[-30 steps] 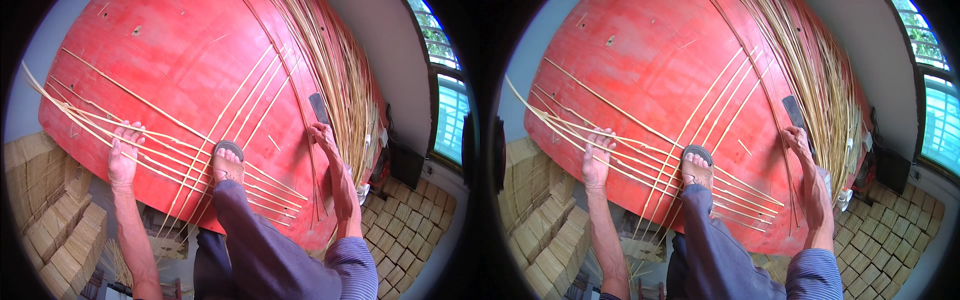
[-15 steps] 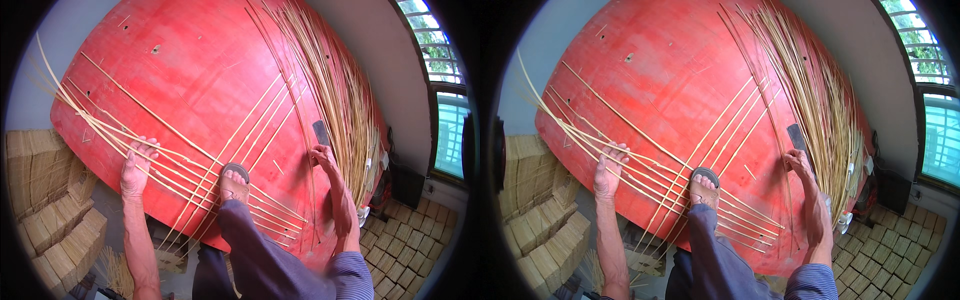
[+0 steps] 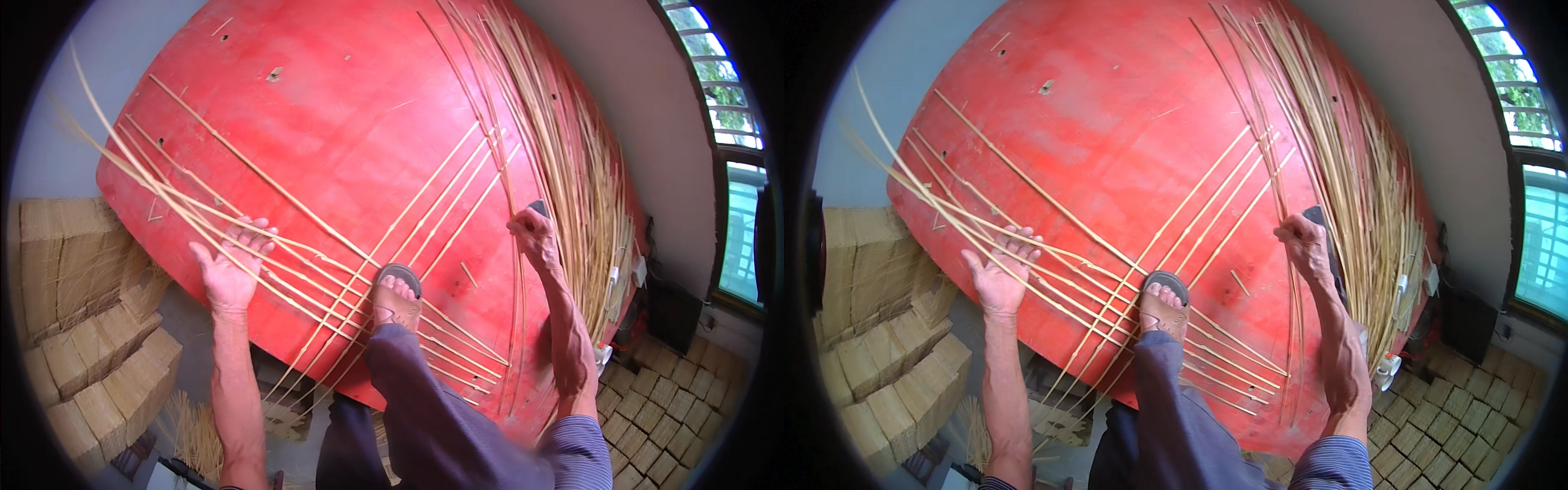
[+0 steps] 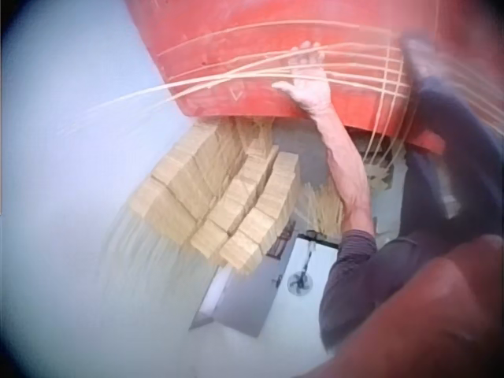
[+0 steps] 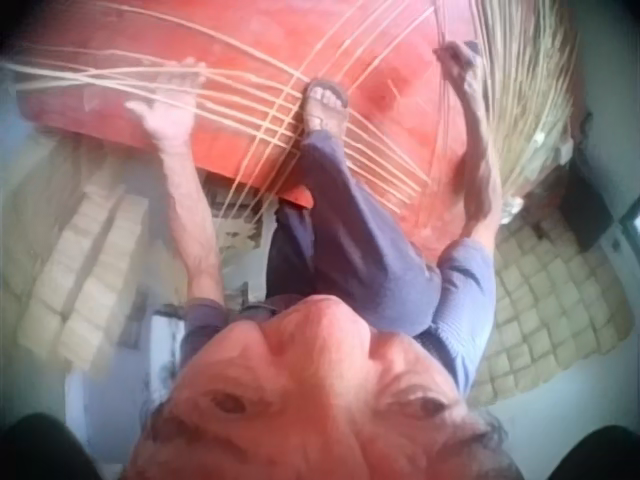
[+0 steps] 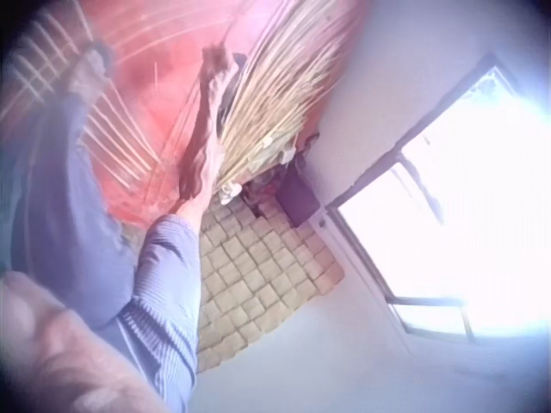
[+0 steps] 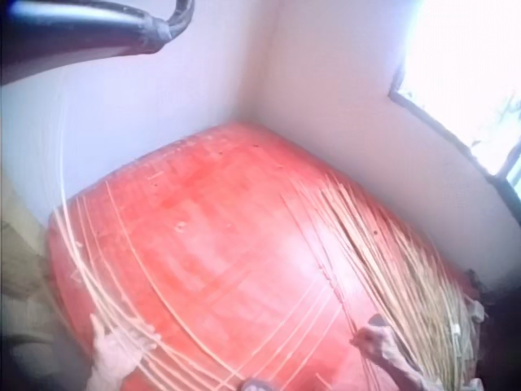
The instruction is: The person weaves thin bamboo strips on a red work surface, interlacing them to form a grid pattern. They repeatedly pick up new strips and lay them across the existing weave, adjusting alignment by hand.
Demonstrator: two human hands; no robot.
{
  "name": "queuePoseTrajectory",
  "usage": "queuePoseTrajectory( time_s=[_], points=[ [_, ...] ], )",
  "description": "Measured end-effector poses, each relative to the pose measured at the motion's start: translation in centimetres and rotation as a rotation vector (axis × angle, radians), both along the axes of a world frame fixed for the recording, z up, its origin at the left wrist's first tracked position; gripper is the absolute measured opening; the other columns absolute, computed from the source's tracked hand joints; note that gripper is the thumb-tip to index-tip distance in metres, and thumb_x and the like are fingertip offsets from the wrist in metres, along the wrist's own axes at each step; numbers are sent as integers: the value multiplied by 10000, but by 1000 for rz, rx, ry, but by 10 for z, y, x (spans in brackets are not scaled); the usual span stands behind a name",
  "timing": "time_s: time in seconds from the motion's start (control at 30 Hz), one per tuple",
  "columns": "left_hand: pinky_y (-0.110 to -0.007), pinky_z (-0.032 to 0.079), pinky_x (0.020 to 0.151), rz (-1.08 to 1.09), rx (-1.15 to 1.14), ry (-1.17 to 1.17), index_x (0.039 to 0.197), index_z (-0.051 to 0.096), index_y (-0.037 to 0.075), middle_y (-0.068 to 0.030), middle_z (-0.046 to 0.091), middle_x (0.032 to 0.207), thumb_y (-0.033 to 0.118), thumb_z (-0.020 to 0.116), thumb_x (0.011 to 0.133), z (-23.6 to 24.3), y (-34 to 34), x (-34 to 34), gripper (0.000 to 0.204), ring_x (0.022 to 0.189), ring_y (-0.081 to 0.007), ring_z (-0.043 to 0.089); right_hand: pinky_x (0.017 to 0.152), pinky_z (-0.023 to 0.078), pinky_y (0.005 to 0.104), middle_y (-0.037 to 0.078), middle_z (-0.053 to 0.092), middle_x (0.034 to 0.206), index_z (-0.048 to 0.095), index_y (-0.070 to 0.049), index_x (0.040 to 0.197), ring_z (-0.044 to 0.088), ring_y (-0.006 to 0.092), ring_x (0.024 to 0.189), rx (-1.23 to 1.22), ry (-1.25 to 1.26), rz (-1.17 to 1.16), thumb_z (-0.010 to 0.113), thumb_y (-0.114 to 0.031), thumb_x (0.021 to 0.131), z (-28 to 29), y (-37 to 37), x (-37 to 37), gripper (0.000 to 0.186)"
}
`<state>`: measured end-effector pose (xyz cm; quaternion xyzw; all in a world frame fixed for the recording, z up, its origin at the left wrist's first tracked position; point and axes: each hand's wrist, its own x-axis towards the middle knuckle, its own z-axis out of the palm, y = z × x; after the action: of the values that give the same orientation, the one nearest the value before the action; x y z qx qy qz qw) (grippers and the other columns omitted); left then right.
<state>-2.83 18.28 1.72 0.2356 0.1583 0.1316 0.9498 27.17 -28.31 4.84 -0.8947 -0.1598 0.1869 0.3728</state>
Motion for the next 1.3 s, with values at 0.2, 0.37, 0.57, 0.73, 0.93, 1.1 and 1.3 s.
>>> queuePoseTrajectory(
  time_s=[0.2, 0.37, 0.57, 0.73, 0.93, 1.1, 1.3],
  points=[
    [-481, 504, 999, -46, -17, 150, 1437, 461, 22, -236, 601, 1308, 508, 424, 1019, -16, 12, -8, 642, 1179, -390, 603, 527, 489, 425, 123, 615, 727, 614, -60, 844, 616, 323, 624, 99, -368, 507, 637, -79, 876, 1, 182, -53, 43],
    [-421, 545, 949, -98, 73, 156, 1385, 512, 43, -209, 633, 1250, 340, 567, 1007, 6, -3, 10, 484, 1112, -320, 643, 634, 522, 456, 104, 616, 752, 599, -75, 871, 644, 313, 781, 300, -396, 791, 586, -90, 814, -16, 286, -121, 60],
    [-407, 558, 922, -78, 352, 235, 1233, 605, 54, -172, 652, 1215, 241, 582, 1011, -9, 12, -7, 291, 1089, -288, 662, 666, 498, 497, 152, 623, 810, 576, -44, 854, 627, 396, 825, 313, 9, 701, 637, -139, 834, -30, 290, -131, 114],
    [-439, 536, 946, 269, 370, 461, 1268, 558, 33, -173, 634, 1218, 283, 585, 1012, -19, -1, -25, 360, 1088, -299, 648, 588, 492, 508, 157, 644, 747, 586, -60, 767, 641, 405, 718, -20, -169, 698, 636, -193, 848, -41, 236, -69, 164],
    [-481, 500, 1015, 441, -115, 593, 1208, 538, 5, -182, 608, 1185, 265, 620, 993, -44, -5, -58, 347, 1153, -327, 586, 713, 483, 451, 107, 646, 818, 635, -91, 818, 640, 308, 805, -156, -579, 673, 583, -110, 817, -58, 233, -22, 56],
    [-477, 498, 1038, 430, -280, 615, 1168, 574, -16, -189, 619, 1203, 178, 612, 991, -62, -3, -71, 266, 1171, -317, 584, 915, 424, 430, 74, 637, 876, 665, -105, 845, 587, 258, 917, -147, -737, 658, 592, -114, 802, -65, 275, -22, 86],
    [-458, 502, 1014, 381, 210, 613, 1298, 508, -6, -195, 608, 1227, 182, 621, 990, -53, -8, -81, 378, 1127, -323, 623, 1060, 350, 550, 102, 622, 951, 668, -87, 898, 557, 294, 1029, -108, -836, 625, 601, -120, 786, -75, 287, -23, 135]
  ],
)
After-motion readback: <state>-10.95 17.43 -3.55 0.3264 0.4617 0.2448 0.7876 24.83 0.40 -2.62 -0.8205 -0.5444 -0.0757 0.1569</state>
